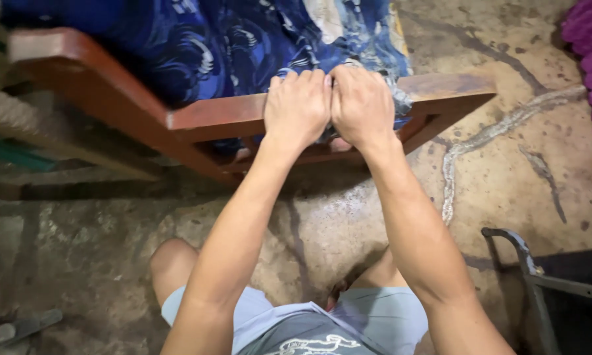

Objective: The person wipes the wooden frame and fabric seat of a chair using a striped cloth. They clean the armrests, backrest, and seat, then move to wipe the opposite armrest and the lower frame.

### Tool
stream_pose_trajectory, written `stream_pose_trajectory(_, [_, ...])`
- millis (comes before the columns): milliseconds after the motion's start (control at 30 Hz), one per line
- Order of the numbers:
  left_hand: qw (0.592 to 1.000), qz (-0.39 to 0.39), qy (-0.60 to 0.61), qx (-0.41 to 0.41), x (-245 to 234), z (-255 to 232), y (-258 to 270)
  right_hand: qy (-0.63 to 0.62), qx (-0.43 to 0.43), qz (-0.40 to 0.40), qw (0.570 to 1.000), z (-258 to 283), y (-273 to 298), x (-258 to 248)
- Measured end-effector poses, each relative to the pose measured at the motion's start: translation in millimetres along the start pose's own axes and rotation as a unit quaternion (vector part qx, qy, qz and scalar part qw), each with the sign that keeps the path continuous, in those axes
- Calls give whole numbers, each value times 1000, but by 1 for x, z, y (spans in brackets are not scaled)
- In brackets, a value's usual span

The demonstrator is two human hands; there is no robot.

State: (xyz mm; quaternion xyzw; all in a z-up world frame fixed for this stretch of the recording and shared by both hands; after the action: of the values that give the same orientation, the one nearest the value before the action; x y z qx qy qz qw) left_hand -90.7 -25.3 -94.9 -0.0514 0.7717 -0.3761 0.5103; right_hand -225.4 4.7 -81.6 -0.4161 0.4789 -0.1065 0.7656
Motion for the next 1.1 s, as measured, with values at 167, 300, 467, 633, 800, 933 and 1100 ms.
stream_pose_trajectory(167, [1000,9,24,-4,33,-48,-19,38,15,0,999,-47,18,-28])
stream_pose_trajectory(300, [1000,10,19,4,55,-83,-31,51,21,-6,998,-82,32,-48])
stream_pose_trajectory(467, [999,23,36,-6,78,-123,-47,67,28,-9,997,-121,47,-69])
stream_pose_trajectory(633, [999,27,31,-7,93,-152,-56,58,36,-6,998,-146,56,-90])
stream_pose_trajectory(800, [994,66,85,4,88,-152,-59,-88,86,71,990,-180,69,-106])
stream_pose_trajectory(933, [980,123,157,11,76,-142,-64,-139,129,168,967,-181,58,-125])
stream_pose_trajectory(1100, [972,216,79,40,80,-144,-61,-57,74,276,957,-175,46,-126])
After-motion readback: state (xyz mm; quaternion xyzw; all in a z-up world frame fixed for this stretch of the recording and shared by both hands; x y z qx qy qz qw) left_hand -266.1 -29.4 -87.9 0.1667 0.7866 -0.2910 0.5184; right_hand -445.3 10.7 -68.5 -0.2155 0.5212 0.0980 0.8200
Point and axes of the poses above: each hand's wrist, its own y-axis away from the middle knuckle, its own x-axis out of the palm, z = x × y, the point moved 1 cm from there along -y, towards the middle knuckle, and after that the axes turned 5 degrees about -x, right-handed, at the moved point
